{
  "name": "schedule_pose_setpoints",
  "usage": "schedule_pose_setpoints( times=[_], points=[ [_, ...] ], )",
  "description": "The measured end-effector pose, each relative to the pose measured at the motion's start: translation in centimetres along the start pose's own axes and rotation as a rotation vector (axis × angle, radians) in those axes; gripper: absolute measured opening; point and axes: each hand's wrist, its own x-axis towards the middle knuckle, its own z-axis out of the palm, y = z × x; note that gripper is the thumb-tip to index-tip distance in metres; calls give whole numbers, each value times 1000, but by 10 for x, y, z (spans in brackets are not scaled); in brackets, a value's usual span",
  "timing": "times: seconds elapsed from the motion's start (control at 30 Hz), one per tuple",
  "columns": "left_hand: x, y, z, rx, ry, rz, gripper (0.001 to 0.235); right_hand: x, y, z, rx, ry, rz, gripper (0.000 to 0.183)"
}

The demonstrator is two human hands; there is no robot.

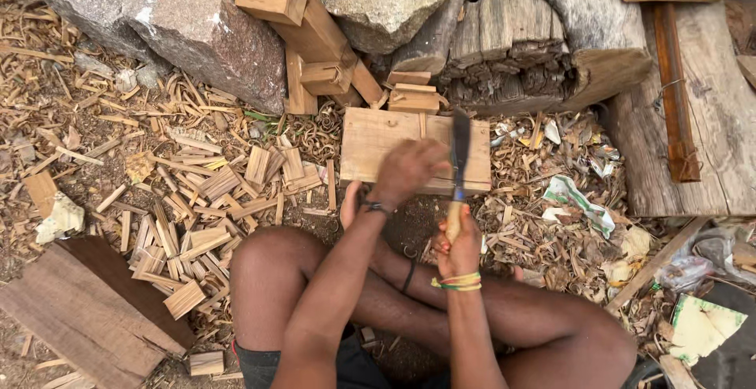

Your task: The person sits cross-legged on the ground and uses a curved blade to shave thin strips from a rectangular block of wood. They repeatedly hold the wood with one hand and scrape it with the tool, then place the resulting shavings into a nearby wooden box.

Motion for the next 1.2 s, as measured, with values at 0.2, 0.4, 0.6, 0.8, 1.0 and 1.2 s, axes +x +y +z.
schedule_pose_setpoints(
  times=[0.2, 0.4, 0.6, 0.8, 1.0, 1.2],
  points=[
    [21, -4, -33, 171, -195, -326, 52, -22, -3, -30, -215, 212, -111, 28],
    [24, 1, -31, 194, -284, -381, 44, -35, 12, -48, -388, 152, -123, 29],
    [25, -5, -24, 276, -291, -405, 58, -31, 18, -41, -482, 148, -113, 32],
    [27, -8, -15, 292, -349, -356, 56, -24, 22, -42, -497, 146, -89, 31],
    [27, -6, -11, 308, -355, -322, 32, -24, 15, -43, -429, 156, -99, 29],
    [38, 4, -14, 286, -335, -316, 34, -27, 6, -50, -260, 176, -98, 26]
  ],
)
